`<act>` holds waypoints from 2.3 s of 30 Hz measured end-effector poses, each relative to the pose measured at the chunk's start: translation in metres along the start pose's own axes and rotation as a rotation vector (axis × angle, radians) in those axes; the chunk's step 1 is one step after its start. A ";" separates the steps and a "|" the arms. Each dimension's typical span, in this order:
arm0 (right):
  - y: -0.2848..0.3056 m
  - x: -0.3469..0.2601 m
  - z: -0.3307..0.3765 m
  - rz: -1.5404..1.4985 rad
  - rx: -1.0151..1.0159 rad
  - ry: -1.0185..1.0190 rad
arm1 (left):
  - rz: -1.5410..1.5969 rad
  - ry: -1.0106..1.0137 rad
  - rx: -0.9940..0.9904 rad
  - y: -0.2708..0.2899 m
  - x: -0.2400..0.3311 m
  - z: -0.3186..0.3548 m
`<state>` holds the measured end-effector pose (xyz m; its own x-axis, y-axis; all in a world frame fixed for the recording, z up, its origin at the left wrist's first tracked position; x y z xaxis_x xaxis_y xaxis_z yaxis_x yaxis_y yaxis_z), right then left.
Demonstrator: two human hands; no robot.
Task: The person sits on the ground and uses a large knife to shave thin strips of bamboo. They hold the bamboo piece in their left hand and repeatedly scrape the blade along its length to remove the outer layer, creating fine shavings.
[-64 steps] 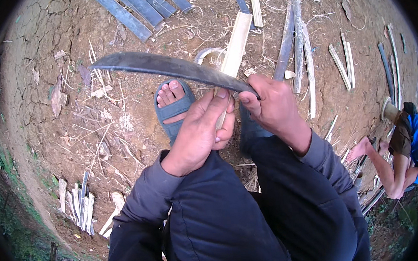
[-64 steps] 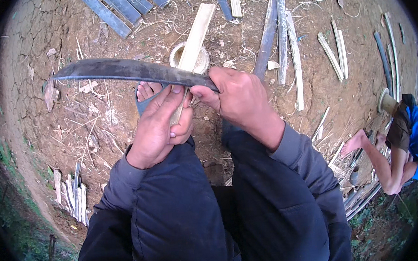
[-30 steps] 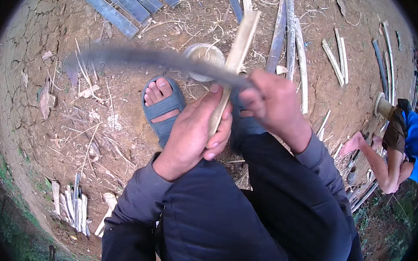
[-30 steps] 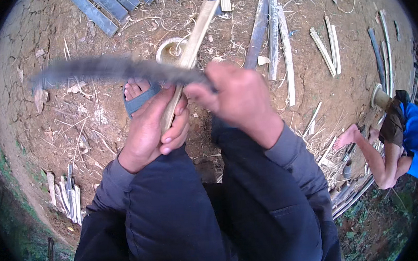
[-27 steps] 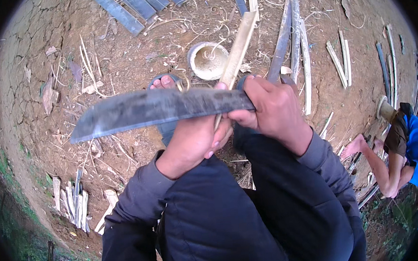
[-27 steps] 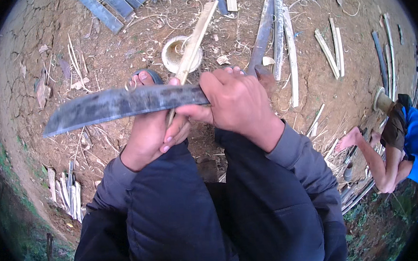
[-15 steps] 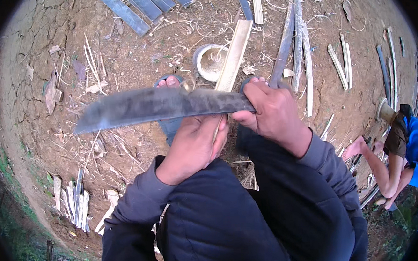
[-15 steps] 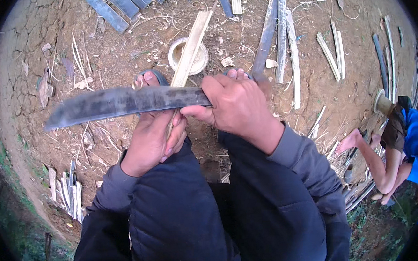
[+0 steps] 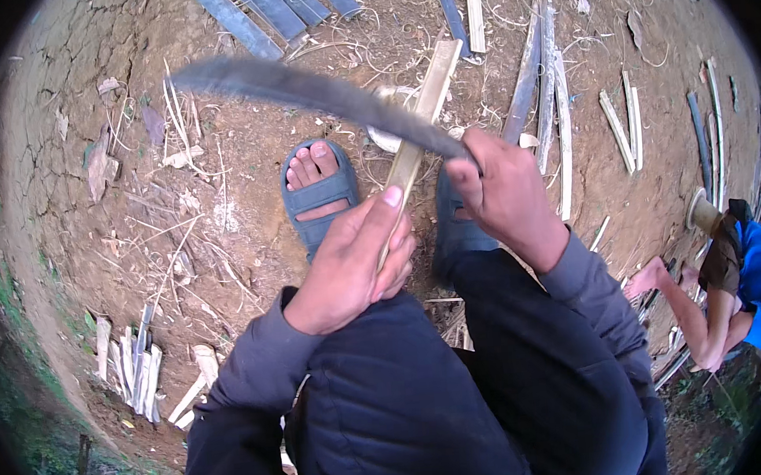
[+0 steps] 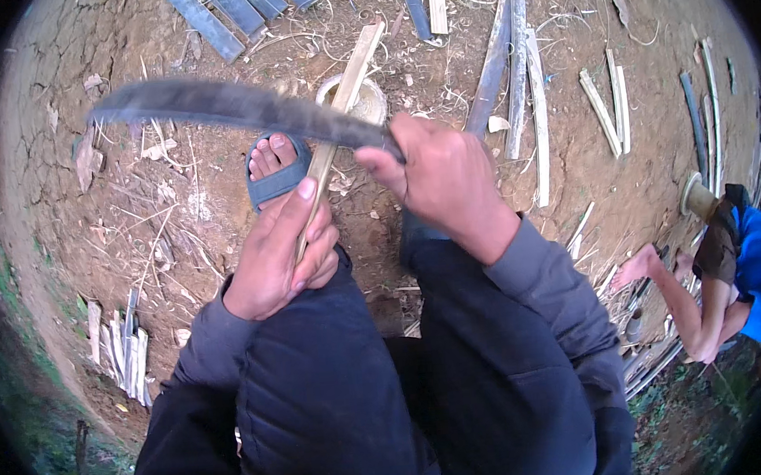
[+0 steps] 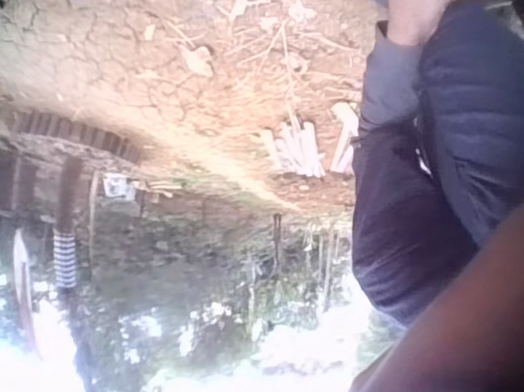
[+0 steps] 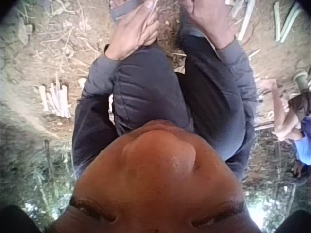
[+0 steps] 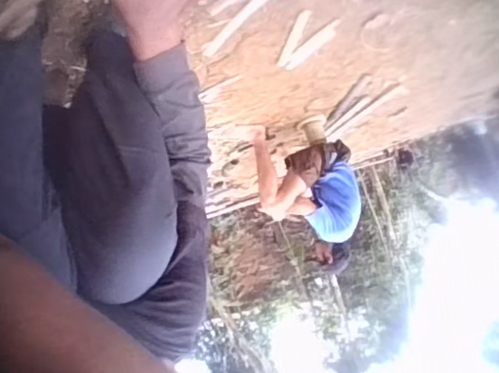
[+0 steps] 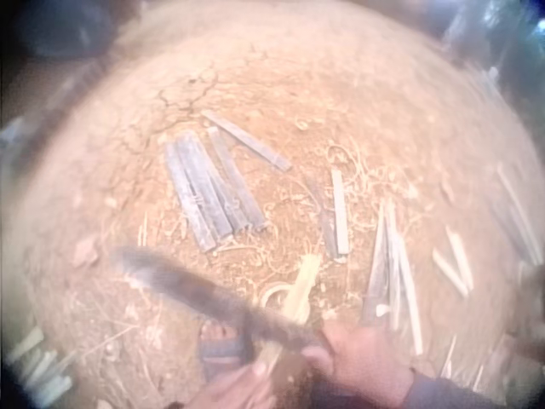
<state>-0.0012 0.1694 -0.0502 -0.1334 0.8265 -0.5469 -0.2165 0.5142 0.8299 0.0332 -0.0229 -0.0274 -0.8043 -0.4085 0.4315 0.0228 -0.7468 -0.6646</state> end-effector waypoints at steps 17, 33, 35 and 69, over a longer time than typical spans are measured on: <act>0.011 0.041 -0.014 -0.047 0.043 -0.231 | -0.080 -0.034 0.043 -0.005 0.000 -0.007; 0.009 0.047 0.000 -0.298 0.117 -0.430 | -0.350 -0.236 0.097 -0.004 -0.001 -0.015; 0.003 0.038 0.006 -0.175 0.105 -0.248 | -0.269 -0.196 0.152 -0.010 0.001 -0.017; -0.008 0.046 -0.011 0.203 0.049 -0.134 | -0.391 -0.098 0.150 -0.001 0.002 0.006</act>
<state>-0.0159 0.2012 -0.0829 -0.0393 0.9355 -0.3512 -0.1511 0.3418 0.9275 0.0350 -0.0262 -0.0222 -0.7098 -0.1220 0.6937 -0.1804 -0.9206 -0.3464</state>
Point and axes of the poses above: each hand's wrist, its own z-axis away from the middle knuckle, its own y-axis out of the back of the hand, x = y × z, the point moved 2 cm from there along -z, towards the middle knuckle, and after that the axes turned 9 degrees about -y, right-handed, at the moved point
